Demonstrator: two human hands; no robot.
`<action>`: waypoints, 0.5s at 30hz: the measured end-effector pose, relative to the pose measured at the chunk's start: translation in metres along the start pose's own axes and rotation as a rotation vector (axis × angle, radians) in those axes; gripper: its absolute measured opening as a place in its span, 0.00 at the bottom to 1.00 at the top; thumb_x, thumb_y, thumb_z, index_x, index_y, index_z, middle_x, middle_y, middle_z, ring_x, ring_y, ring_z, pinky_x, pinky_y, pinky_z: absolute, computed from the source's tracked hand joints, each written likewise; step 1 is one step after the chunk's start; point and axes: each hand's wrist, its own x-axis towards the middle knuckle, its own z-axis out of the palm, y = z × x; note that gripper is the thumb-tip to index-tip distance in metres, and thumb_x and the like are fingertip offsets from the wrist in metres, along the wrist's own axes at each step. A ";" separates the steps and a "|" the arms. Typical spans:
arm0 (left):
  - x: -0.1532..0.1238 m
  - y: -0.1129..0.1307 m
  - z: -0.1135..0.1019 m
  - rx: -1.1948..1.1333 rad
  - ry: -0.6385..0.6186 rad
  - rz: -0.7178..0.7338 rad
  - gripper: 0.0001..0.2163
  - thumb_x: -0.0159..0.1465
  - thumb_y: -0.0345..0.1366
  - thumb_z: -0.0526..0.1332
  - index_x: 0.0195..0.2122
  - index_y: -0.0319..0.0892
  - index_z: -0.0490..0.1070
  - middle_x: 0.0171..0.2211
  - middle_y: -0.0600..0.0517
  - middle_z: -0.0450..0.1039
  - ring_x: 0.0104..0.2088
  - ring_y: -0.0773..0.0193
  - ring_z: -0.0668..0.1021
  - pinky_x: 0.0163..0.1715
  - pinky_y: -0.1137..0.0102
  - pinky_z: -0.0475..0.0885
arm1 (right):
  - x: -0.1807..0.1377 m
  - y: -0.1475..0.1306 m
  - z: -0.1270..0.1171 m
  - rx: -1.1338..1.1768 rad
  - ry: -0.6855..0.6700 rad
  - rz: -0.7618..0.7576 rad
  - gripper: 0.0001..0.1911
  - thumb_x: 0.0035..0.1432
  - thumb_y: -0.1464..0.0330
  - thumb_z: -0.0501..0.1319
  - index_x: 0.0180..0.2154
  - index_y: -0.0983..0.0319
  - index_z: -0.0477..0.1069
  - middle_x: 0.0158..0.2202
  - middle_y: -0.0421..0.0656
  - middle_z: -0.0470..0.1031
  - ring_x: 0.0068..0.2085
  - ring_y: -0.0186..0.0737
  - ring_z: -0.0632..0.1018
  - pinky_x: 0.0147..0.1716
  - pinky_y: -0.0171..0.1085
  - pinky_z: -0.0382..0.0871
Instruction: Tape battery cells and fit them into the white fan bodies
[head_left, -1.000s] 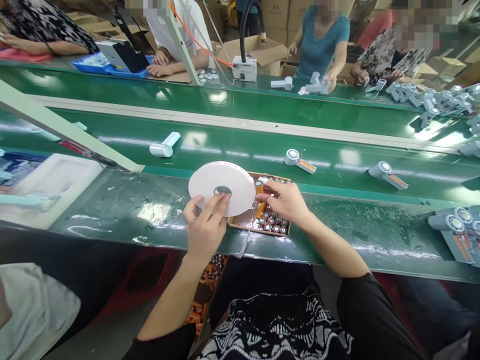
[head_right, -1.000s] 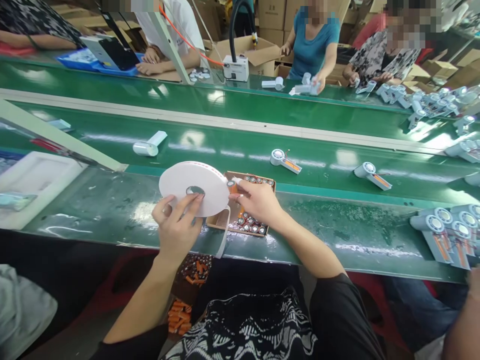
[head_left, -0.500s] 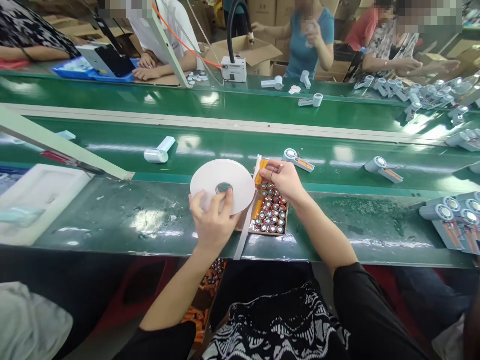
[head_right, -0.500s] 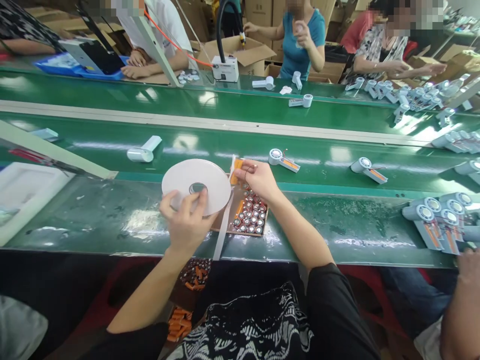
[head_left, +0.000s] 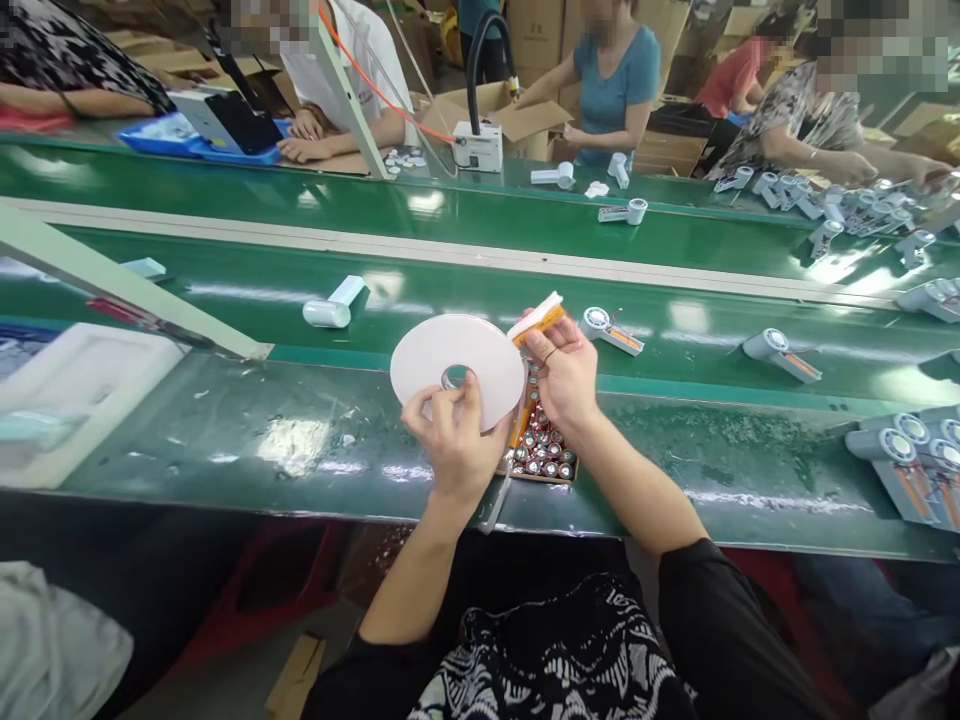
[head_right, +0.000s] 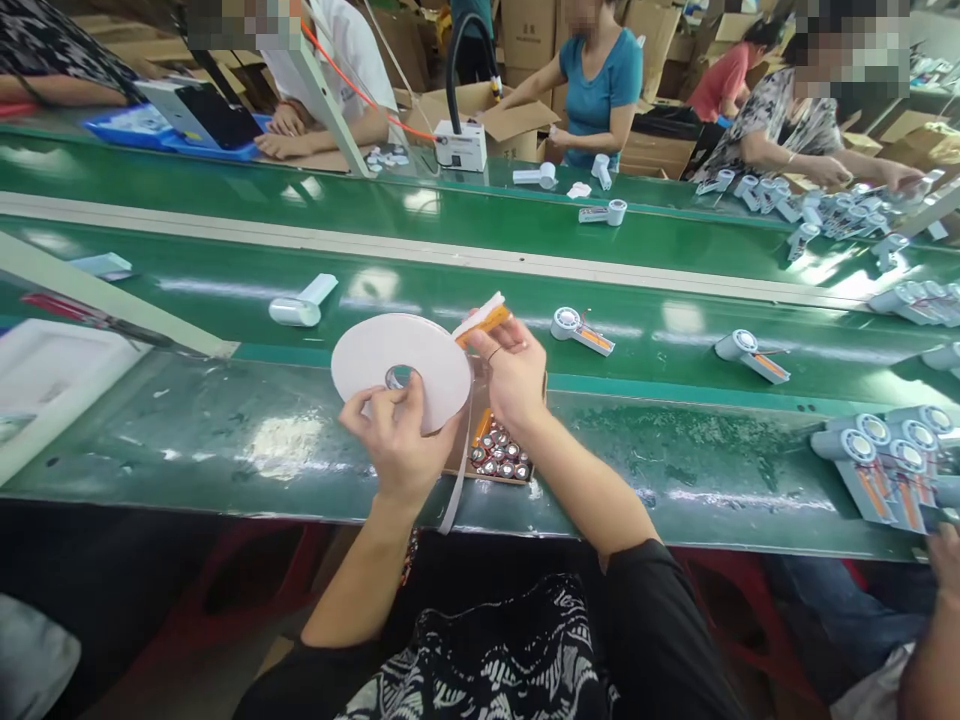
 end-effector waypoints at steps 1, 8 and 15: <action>-0.001 -0.002 -0.005 -0.011 -0.017 0.032 0.30 0.64 0.41 0.76 0.66 0.43 0.73 0.43 0.42 0.73 0.53 0.44 0.70 0.56 0.49 0.72 | 0.014 -0.009 -0.006 -0.045 -0.015 -0.034 0.21 0.49 0.63 0.79 0.45 0.57 0.78 0.47 0.43 0.86 0.51 0.46 0.85 0.56 0.47 0.83; -0.067 -0.134 -0.059 0.146 -0.338 -0.206 0.27 0.63 0.48 0.74 0.62 0.43 0.78 0.46 0.39 0.76 0.54 0.40 0.72 0.62 0.44 0.69 | 0.103 -0.110 -0.124 -0.317 0.333 -0.400 0.21 0.57 0.71 0.69 0.51 0.52 0.73 0.56 0.49 0.81 0.58 0.42 0.85 0.58 0.45 0.80; -0.052 -0.251 -0.044 0.186 -0.458 -0.447 0.27 0.67 0.53 0.65 0.64 0.48 0.75 0.61 0.38 0.76 0.66 0.36 0.70 0.70 0.43 0.63 | -0.029 -0.103 -0.245 -0.602 0.627 0.019 0.30 0.26 0.57 0.81 0.39 0.42 0.79 0.50 0.61 0.83 0.64 0.66 0.80 0.57 0.60 0.78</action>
